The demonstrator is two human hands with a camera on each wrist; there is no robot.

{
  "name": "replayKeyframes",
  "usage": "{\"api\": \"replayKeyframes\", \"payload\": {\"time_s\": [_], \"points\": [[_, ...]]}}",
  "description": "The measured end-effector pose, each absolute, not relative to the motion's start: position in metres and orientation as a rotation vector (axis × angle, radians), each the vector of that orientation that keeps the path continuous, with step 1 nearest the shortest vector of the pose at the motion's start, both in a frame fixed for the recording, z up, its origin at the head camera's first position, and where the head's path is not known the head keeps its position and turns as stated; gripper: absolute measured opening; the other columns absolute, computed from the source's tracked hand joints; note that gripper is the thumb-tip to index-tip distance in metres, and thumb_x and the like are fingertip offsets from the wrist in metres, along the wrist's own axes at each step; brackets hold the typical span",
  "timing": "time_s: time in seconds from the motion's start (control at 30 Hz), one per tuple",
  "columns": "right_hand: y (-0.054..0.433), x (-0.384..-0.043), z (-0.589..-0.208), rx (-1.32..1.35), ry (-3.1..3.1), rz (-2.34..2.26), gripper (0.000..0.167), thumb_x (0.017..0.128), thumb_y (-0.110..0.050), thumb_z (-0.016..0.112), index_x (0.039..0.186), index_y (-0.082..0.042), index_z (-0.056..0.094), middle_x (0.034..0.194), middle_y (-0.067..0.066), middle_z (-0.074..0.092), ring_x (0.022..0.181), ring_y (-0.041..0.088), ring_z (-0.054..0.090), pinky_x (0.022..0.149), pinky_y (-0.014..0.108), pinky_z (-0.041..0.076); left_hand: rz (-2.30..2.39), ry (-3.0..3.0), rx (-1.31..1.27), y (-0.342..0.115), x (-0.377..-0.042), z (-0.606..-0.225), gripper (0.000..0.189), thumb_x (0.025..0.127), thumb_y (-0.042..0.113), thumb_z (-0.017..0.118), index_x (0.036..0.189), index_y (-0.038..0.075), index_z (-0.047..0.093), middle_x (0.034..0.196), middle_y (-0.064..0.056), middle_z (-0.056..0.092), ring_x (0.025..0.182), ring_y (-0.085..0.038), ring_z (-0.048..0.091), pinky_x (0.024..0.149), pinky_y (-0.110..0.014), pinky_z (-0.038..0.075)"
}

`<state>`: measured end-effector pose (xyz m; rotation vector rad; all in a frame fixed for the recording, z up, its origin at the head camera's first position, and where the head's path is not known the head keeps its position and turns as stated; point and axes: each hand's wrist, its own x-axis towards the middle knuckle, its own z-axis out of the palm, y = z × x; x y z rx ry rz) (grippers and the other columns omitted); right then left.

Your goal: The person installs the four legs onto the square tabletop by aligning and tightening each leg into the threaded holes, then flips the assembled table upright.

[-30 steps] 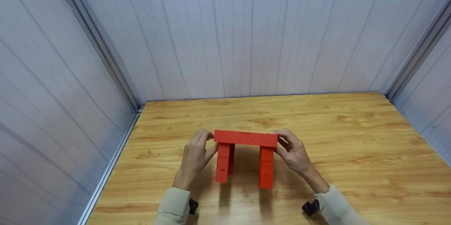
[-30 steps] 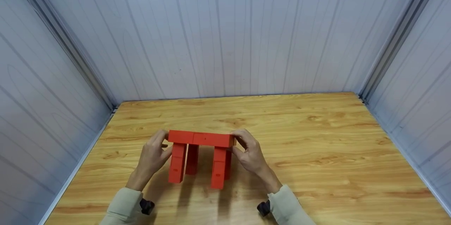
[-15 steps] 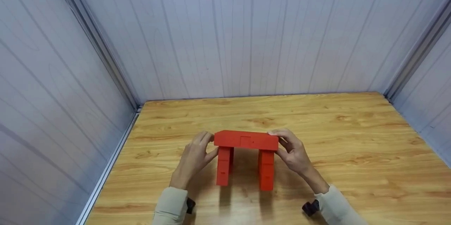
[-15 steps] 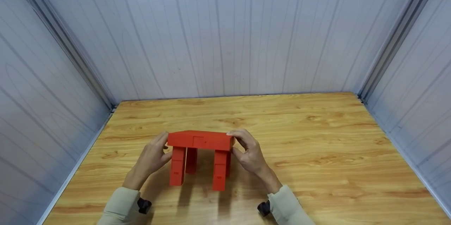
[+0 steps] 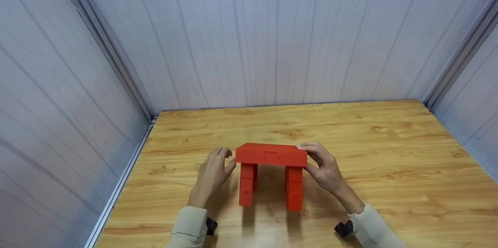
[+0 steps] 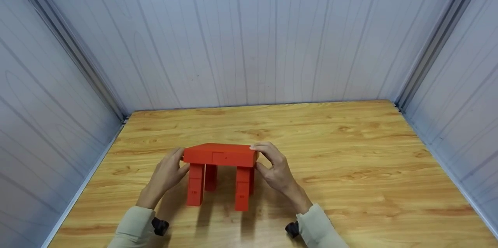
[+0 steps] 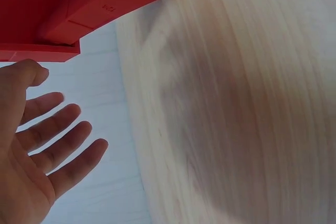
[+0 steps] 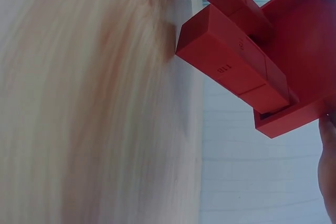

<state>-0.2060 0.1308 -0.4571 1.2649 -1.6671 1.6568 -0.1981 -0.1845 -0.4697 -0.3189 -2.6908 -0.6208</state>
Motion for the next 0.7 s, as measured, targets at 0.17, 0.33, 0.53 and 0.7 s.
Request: {"api": "replayKeyframes", "payload": {"time_s": [0.17,0.33,0.53,0.7], "points": [[0.134,-0.207,-0.457,1.274,-1.638,1.609,0.037,0.072,0.028,0.062,0.107,0.025,0.051,0.109,0.039,0.052,0.109,0.044,0.053,0.104,0.034,0.044,-0.629,-2.671,-0.311,-0.186,-0.198,-0.472,0.019,0.089,0.025,0.066,0.098,0.009,0.062,0.094,-0.005,0.062,0.084,-0.021,0.06,0.064,-0.035,0.053],[0.138,-0.209,-0.457,1.273,-1.634,1.604,0.034,0.074,0.028,0.06,0.107,0.024,0.051,0.108,0.042,0.049,0.109,0.05,0.05,0.106,0.036,0.042,-0.636,-2.666,-0.303,-0.187,-0.199,-0.471,0.02,0.09,0.026,0.066,0.098,0.008,0.062,0.094,-0.006,0.062,0.085,-0.022,0.06,0.064,-0.036,0.053],[0.141,-0.209,-0.457,1.27,-1.629,1.592,0.033,0.075,0.026,0.061,0.106,0.025,0.052,0.108,0.042,0.049,0.108,0.049,0.05,0.105,0.035,0.043,-0.638,-2.688,-0.306,-0.185,-0.2,-0.471,0.021,0.09,0.027,0.065,0.098,0.009,0.062,0.096,-0.006,0.062,0.087,-0.022,0.06,0.066,-0.037,0.053],[0.142,-0.205,-0.455,1.267,-1.643,1.551,0.032,0.076,0.022,0.063,0.106,0.023,0.054,0.108,0.04,0.051,0.107,0.049,0.051,0.104,0.034,0.043,-0.628,-2.692,-0.302,-0.184,-0.2,-0.471,0.021,0.091,0.029,0.064,0.098,0.009,0.062,0.096,-0.006,0.062,0.087,-0.022,0.06,0.066,-0.037,0.053]]}}
